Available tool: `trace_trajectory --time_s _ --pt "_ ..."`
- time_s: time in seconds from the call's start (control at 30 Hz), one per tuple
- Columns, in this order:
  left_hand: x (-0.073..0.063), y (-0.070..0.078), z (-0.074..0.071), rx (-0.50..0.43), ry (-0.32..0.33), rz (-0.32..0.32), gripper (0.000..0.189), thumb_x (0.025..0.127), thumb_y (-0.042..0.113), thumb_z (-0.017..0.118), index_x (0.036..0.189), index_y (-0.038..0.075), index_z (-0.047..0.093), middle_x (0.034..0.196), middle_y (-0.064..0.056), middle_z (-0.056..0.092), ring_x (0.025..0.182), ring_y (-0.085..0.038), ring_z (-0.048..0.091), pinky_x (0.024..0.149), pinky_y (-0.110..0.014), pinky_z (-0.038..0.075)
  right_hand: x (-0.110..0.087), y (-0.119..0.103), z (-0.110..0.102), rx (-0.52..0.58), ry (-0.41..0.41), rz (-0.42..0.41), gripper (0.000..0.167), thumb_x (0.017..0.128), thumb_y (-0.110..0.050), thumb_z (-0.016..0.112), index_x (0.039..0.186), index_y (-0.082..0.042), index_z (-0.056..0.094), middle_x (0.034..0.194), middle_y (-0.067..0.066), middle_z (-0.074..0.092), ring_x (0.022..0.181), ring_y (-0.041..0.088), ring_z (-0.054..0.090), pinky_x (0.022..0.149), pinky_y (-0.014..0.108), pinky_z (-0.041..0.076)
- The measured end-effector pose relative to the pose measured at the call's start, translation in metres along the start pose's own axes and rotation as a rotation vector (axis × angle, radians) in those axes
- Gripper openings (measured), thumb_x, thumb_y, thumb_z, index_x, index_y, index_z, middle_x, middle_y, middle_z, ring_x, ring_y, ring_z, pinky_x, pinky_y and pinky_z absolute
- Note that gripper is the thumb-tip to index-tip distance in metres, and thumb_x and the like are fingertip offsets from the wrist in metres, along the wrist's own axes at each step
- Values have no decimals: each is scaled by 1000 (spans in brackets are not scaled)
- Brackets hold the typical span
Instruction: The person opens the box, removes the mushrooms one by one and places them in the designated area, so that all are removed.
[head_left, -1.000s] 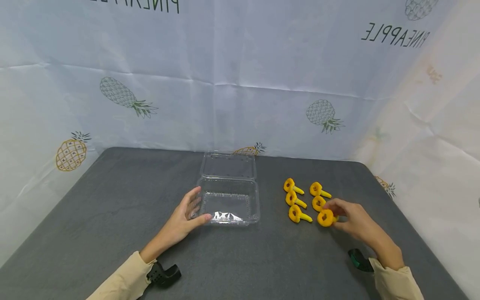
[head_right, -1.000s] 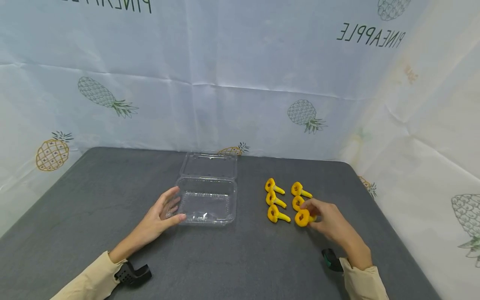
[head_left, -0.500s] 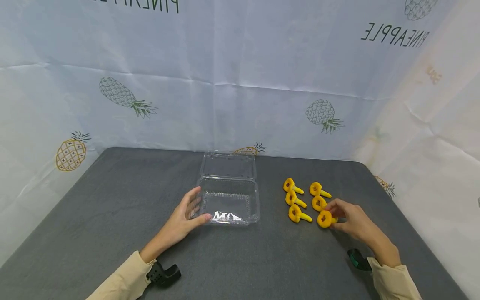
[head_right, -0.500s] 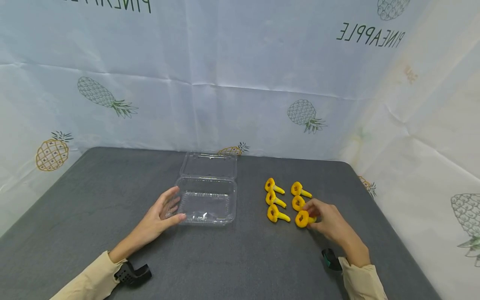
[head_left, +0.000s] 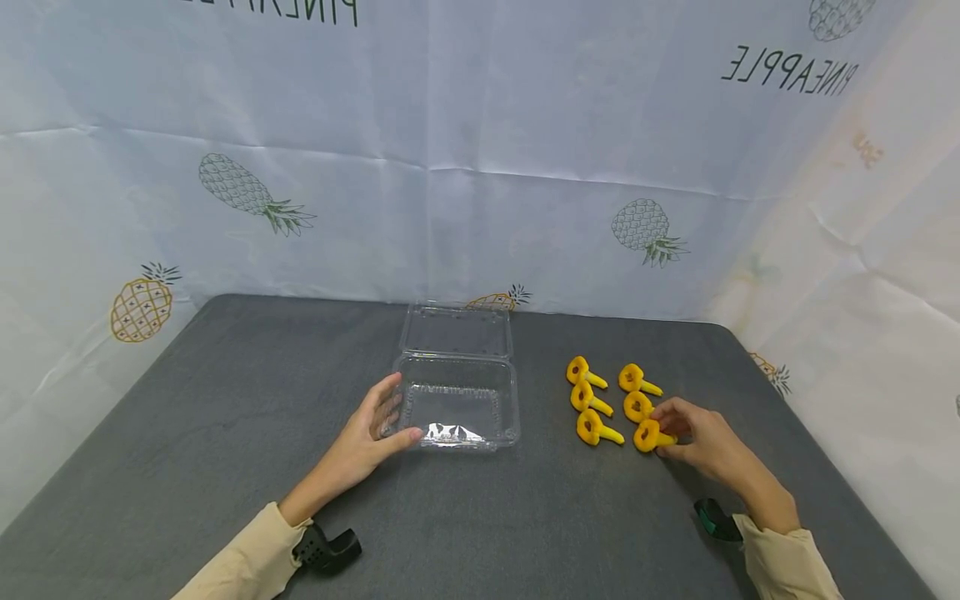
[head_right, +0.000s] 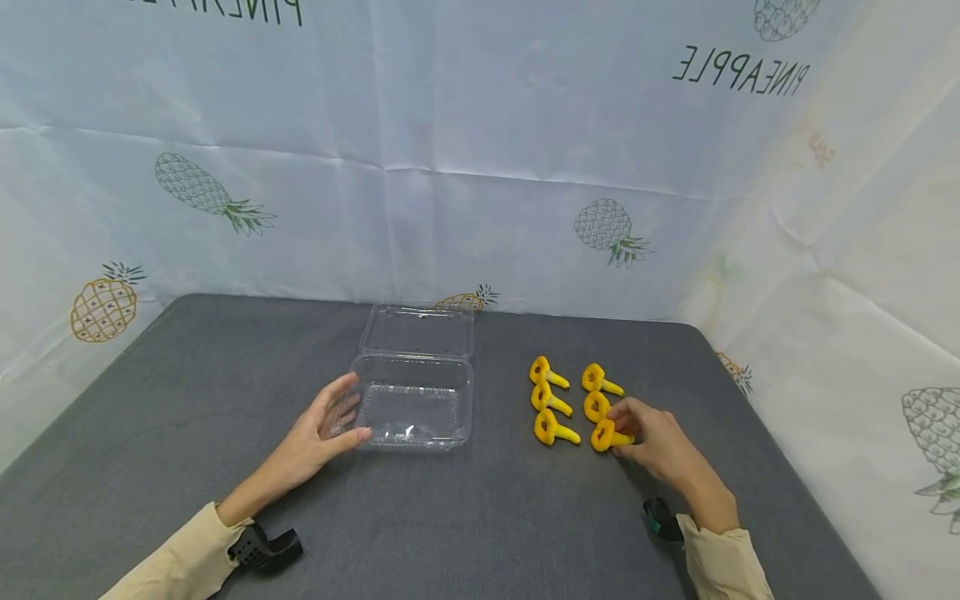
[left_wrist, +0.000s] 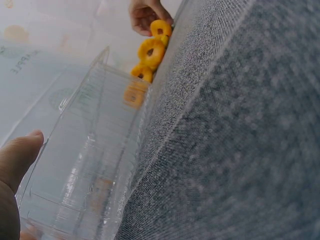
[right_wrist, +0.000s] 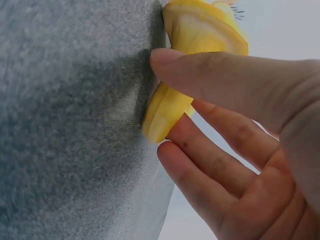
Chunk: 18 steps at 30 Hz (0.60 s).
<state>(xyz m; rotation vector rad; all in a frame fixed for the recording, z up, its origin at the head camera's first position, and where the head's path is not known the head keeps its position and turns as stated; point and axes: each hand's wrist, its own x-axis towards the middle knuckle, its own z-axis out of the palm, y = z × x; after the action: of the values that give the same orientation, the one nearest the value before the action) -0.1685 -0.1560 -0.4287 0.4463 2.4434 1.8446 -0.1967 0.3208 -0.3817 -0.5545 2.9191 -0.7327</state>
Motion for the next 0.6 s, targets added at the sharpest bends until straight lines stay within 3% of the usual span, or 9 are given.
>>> trace_trajectory --time_s 0.37,0.6 --pt "-1 1 1 2 9 1 90 92 19 72 158 5 12 165 -22 12 149 -46 21 120 -59 28 -1 -1 -3 -20 18 2 37 78 -4 81 109 -5 62 103 8 69 90 24 68 75 37 61" --pt "0 -1 0 -1 12 35 89 93 17 71 158 3 12 164 -24 12 149 -47 22 119 -59 29 -4 -5 -7 -7 18 12 39 78 -3 81 111 -2 62 106 12 69 94 30 68 80 44 61"
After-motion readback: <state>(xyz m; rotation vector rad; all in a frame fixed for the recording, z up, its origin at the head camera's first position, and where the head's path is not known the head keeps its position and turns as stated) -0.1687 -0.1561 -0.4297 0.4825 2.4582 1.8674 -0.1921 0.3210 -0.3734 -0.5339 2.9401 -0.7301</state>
